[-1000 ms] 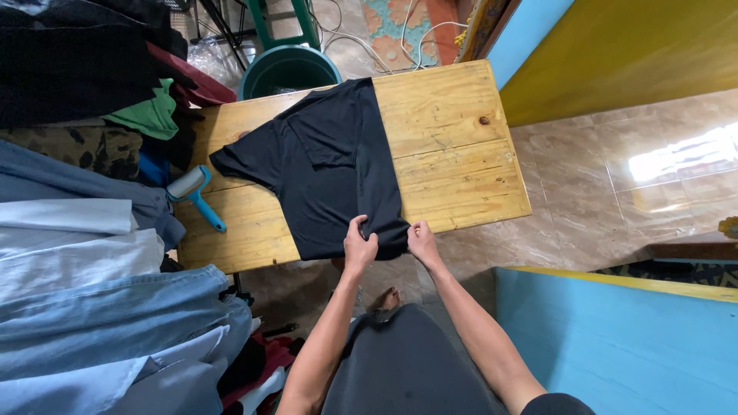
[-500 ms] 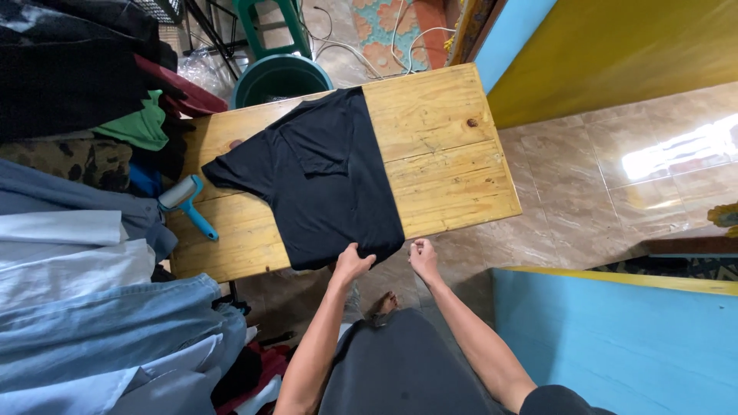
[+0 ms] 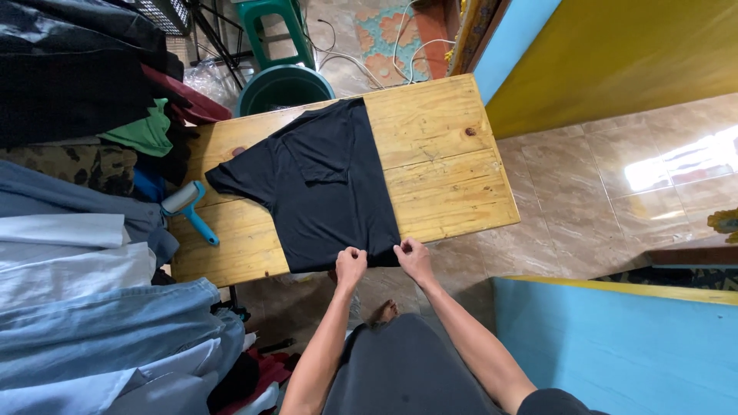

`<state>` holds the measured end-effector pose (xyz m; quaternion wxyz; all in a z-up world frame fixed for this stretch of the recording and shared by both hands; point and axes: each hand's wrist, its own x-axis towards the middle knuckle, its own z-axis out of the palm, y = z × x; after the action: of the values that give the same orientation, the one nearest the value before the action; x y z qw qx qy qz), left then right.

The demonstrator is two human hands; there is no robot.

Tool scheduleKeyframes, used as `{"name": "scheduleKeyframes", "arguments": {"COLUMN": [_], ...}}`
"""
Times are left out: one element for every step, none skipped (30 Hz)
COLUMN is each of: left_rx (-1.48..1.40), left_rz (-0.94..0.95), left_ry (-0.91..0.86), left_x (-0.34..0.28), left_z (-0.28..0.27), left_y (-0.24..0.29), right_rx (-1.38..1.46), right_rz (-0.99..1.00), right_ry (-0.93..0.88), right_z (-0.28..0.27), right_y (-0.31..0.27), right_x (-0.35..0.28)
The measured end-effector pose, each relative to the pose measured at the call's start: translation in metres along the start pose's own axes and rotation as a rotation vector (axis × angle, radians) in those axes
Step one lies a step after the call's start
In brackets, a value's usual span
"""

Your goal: The person lays a black t-shirt on a wooden table, smooths it out, and uses a lint roller to clean the surface. They then fold the t-shirt neatly into a compact rectangle and roll it over the folded garment before placing it aside.

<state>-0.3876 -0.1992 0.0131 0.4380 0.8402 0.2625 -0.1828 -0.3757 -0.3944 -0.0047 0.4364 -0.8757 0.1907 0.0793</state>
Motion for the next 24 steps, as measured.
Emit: {"name": "scheduleKeyframes", "arguments": {"left_rx": [-0.054,-0.107,-0.108,-0.113,-0.119,-0.122,-0.039,0.047,0.047,0.136,0.226,0.227,0.243,0.261,0.263,0.259,0.255,0.253,0.263,0.273,0.272,0.311,0.349,0.348], "left_rz": [-0.010,-0.023,-0.027,-0.004,0.018,0.022,0.095,0.166,0.168,0.189,0.210,0.212,0.214,0.217,0.218,0.233,0.247,0.249,0.289,0.324,0.321,0.357,0.391,0.391], "left_ry": [-0.002,-0.005,-0.003,0.005,0.014,0.014,-0.018,-0.050,-0.051,-0.103,-0.156,-0.154,-0.160,-0.169,-0.170,-0.144,-0.117,-0.114,-0.015,0.083,0.086,0.210,0.335,0.337], "left_x": [0.004,0.007,0.004,0.003,0.002,-0.004,-0.011,-0.018,-0.020,-0.023,-0.024,-0.022,-0.020,-0.019,-0.022,-0.025,-0.029,-0.022,-0.014,-0.008,-0.008,-0.007,-0.006,-0.003], "left_z": [0.004,0.009,0.005,0.002,0.000,-0.004,-0.007,-0.011,-0.012,-0.014,-0.015,-0.014,-0.012,-0.010,-0.013,-0.016,-0.018,-0.014,-0.010,-0.007,-0.011,-0.015,-0.018,-0.023], "left_y": [-0.006,-0.014,-0.018,-0.018,-0.019,-0.016,-0.013,-0.012,-0.011,-0.011,-0.010,-0.011,-0.012,-0.014,-0.008,-0.003,0.002,-0.005,-0.011,-0.020,-0.020,-0.019,-0.018,-0.019], "right_rx": [0.056,0.112,0.110,0.210,0.309,0.308,0.120,-0.066,-0.065,-0.168,-0.272,-0.270,-0.246,-0.222,-0.220,-0.148,-0.077,-0.078,-0.144,-0.211,-0.213,-0.194,-0.175,-0.176], "right_rz": [-0.031,-0.060,-0.060,-0.001,0.059,0.055,0.092,0.131,0.131,0.085,0.039,0.037,0.016,-0.002,0.000,0.046,0.092,0.087,0.137,0.187,0.184,0.161,0.138,0.136], "right_ry": [-0.013,-0.028,-0.032,-0.122,-0.213,-0.209,-0.240,-0.270,-0.267,-0.240,-0.213,-0.212,-0.237,-0.261,-0.259,-0.288,-0.318,-0.316,-0.269,-0.227,-0.230,-0.211,-0.193,-0.193], "right_z": [-0.004,-0.007,-0.012,-0.019,-0.027,-0.035,-0.043,-0.050,-0.042,-0.033,-0.024,-0.021,-0.017,-0.014,-0.006,0.002,0.010,-0.003,-0.017,-0.029,-0.034,-0.040,-0.045,-0.041], "right_y": [-0.001,-0.001,0.004,0.008,0.012,0.005,-0.001,-0.007,0.003,0.014,0.024,0.029,0.034,0.041,0.052,0.065,0.077,0.057,0.037,0.017,0.008,-0.001,-0.009,-0.007], "right_x": [0.001,-0.001,-0.003,-0.002,-0.001,0.000,0.001,-0.001,0.005,0.010,0.016,0.017,0.017,0.016,0.022,0.028,0.033,0.022,0.010,-0.004,-0.009,-0.013,-0.017,-0.014]}}
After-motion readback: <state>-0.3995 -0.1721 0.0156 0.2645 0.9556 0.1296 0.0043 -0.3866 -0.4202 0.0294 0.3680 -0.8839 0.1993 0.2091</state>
